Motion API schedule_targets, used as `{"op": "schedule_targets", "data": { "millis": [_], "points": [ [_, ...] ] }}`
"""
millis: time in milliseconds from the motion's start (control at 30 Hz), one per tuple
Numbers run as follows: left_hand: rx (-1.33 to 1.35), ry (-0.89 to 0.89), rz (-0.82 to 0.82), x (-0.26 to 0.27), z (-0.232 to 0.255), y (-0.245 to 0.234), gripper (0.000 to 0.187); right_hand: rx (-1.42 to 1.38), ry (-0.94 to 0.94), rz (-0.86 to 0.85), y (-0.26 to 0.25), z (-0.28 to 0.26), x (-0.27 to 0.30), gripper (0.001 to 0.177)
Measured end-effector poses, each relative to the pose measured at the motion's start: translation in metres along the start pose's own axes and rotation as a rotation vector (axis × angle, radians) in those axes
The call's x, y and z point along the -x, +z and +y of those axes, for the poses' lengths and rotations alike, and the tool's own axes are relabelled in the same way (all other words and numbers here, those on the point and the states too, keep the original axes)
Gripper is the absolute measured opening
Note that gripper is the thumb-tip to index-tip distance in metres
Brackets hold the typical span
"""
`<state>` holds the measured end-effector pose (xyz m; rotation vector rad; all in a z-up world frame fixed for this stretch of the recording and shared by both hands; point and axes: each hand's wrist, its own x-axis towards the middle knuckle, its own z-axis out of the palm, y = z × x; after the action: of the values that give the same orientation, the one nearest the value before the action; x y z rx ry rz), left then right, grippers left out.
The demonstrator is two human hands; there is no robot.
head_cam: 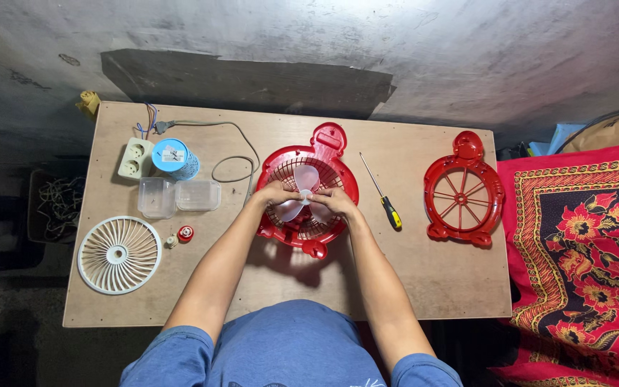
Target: The person assembles a small red Mario-themed fan by hand. They place the fan blade into the motor housing, attach the front grille, and then use a screwdriver to secure the rear grille to the base.
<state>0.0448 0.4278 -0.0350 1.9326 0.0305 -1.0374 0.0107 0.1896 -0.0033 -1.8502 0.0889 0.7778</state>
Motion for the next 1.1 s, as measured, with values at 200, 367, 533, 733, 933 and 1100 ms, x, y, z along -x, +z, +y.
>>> {"op": "schedule_targets", "data": {
  "millis": [200,367,533,733,933,1100],
  "points": [
    [-0.053,0.014,0.008,-0.009,-0.007,0.003,0.070,-0.088,0.004,0.016,0.004,0.002,0.006,0.051],
    [-0.093,-0.009,0.051,-0.015,-0.014,0.009,0.066,-0.027,-0.034,0.013,0.001,0.008,0.001,0.050],
    [0.005,0.041,0.100,-0.010,-0.018,0.011,0.062,-0.016,-0.058,0.003,0.000,0.007,-0.002,0.048],
    [0.179,-0.022,0.165,0.007,-0.015,0.024,0.057,0.060,-0.071,0.011,-0.011,-0.008,-0.003,0.048],
    [0.458,-0.004,0.217,0.019,-0.024,0.038,0.051,0.180,-0.152,-0.109,-0.020,-0.032,-0.020,0.050],
    [0.484,-0.033,0.219,0.021,-0.025,0.037,0.051,0.251,-0.138,-0.135,-0.018,-0.036,-0.022,0.053]
  ]
}}
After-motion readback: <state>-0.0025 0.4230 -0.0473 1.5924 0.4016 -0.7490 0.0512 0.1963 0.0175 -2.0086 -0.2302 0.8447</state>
